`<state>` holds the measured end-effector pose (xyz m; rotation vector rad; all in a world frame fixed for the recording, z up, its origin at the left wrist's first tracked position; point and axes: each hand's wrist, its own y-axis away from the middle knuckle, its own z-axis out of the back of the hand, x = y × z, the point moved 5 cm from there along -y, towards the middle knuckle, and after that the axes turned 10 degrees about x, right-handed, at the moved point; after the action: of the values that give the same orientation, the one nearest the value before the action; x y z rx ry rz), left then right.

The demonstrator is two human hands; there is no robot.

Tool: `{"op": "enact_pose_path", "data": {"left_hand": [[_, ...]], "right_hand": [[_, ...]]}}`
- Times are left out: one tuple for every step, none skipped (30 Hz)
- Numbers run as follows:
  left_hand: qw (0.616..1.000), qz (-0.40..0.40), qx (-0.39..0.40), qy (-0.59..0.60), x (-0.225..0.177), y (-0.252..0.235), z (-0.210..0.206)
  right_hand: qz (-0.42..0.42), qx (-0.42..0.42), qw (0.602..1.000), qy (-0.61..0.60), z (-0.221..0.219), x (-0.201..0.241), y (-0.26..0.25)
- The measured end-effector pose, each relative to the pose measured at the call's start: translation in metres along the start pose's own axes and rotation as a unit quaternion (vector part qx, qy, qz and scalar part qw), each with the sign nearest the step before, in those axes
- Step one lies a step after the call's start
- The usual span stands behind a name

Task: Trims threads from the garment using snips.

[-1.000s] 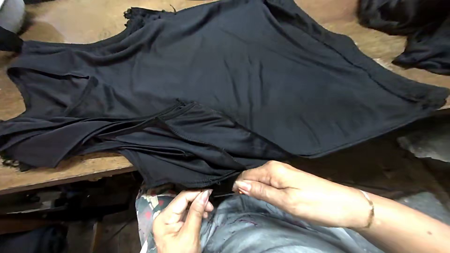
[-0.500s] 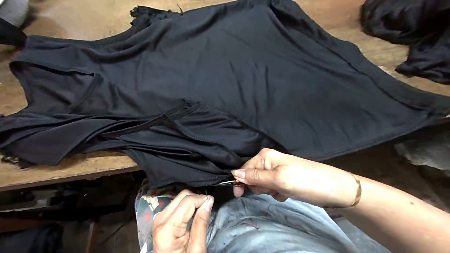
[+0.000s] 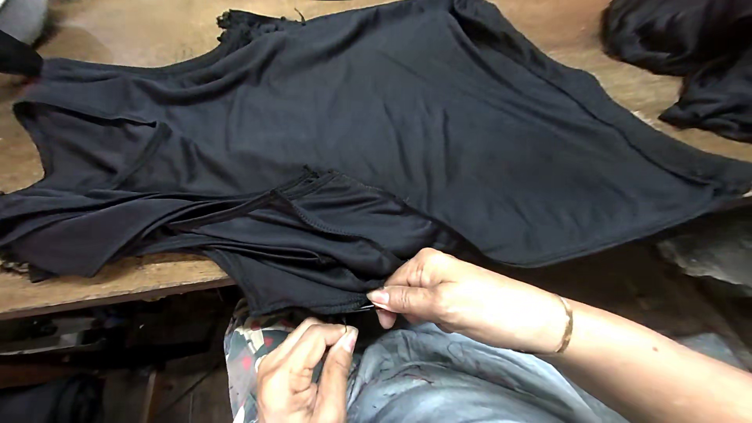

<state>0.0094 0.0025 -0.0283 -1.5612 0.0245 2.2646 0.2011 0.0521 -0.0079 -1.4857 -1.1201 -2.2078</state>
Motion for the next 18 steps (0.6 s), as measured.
{"op": "enact_pose_path", "data": {"left_hand": [[1.0, 0.002, -0.001, 0.001, 0.001, 0.0, 0.0], [1.0, 0.004, -0.002, 0.002, 0.001, 0.0, 0.0], [1.0, 0.006, -0.003, 0.004, 0.002, 0.0, 0.0], [1.0, 0.006, -0.003, 0.005, 0.002, 0.001, 0.0], [1.0, 0.006, -0.003, 0.008, 0.003, 0.001, 0.0], [1.0, 0.004, -0.002, 0.012, 0.003, 0.001, -0.001], [1.0, 0.003, 0.001, 0.017, 0.002, 0.001, -0.001], [1.0, 0.002, 0.004, 0.021, 0.002, 0.002, -0.002], [1.0, 0.003, 0.008, 0.023, 0.003, 0.002, -0.004], [1.0, 0.006, 0.016, 0.024, 0.004, 0.003, -0.006], [0.999, 0.011, 0.027, 0.026, 0.005, 0.004, -0.007], [0.999, 0.019, 0.042, 0.03, 0.008, 0.005, -0.009], [0.997, 0.032, 0.054, 0.032, 0.012, 0.005, -0.012], [0.997, 0.051, 0.056, 0.034, 0.016, 0.006, -0.013], [0.996, 0.074, 0.042, 0.041, 0.021, 0.006, -0.014], [0.993, 0.103, 0.014, 0.054, 0.024, 0.005, -0.014], [0.988, 0.133, -0.018, 0.072, 0.027, 0.003, -0.014], [0.981, 0.158, -0.046, 0.106, 0.029, 0.0, -0.013]], "right_hand": [[0.001, -0.004, 1.0, 0.004, 0.0, 0.0, 0.0], [0.002, -0.006, 1.0, 0.011, 0.0, 0.0, -0.001], [0.005, -0.008, 1.0, 0.02, 0.0, 0.0, -0.001], [0.006, -0.013, 0.999, 0.033, 0.0, 0.0, -0.001], [0.009, -0.024, 0.998, 0.05, 0.0, 0.0, -0.001], [0.011, -0.038, 0.997, 0.072, 0.0, 0.0, -0.001], [0.015, -0.05, 0.994, 0.096, -0.001, 0.0, -0.002], [0.019, -0.056, 0.991, 0.117, -0.002, 0.0, -0.003], [0.024, -0.056, 0.99, 0.13, -0.003, 0.001, -0.003], [0.028, -0.053, 0.989, 0.132, -0.004, 0.002, -0.004], [0.034, -0.052, 0.991, 0.117, -0.003, 0.005, -0.004], [0.039, -0.052, 0.995, 0.077, -0.001, 0.008, -0.003], [0.039, -0.048, 0.998, 0.012, 0.002, 0.012, -0.002], [0.035, -0.035, 0.996, -0.069, 0.005, 0.016, -0.001], [0.029, -0.019, 0.989, -0.143, 0.008, 0.02, 0.0], [0.025, -0.006, 0.98, -0.196, 0.012, 0.023, 0.0], [0.022, 0.002, 0.973, -0.228, 0.016, 0.025, 0.0], [0.02, 0.009, 0.969, -0.245, 0.02, 0.028, 0.0]]}}
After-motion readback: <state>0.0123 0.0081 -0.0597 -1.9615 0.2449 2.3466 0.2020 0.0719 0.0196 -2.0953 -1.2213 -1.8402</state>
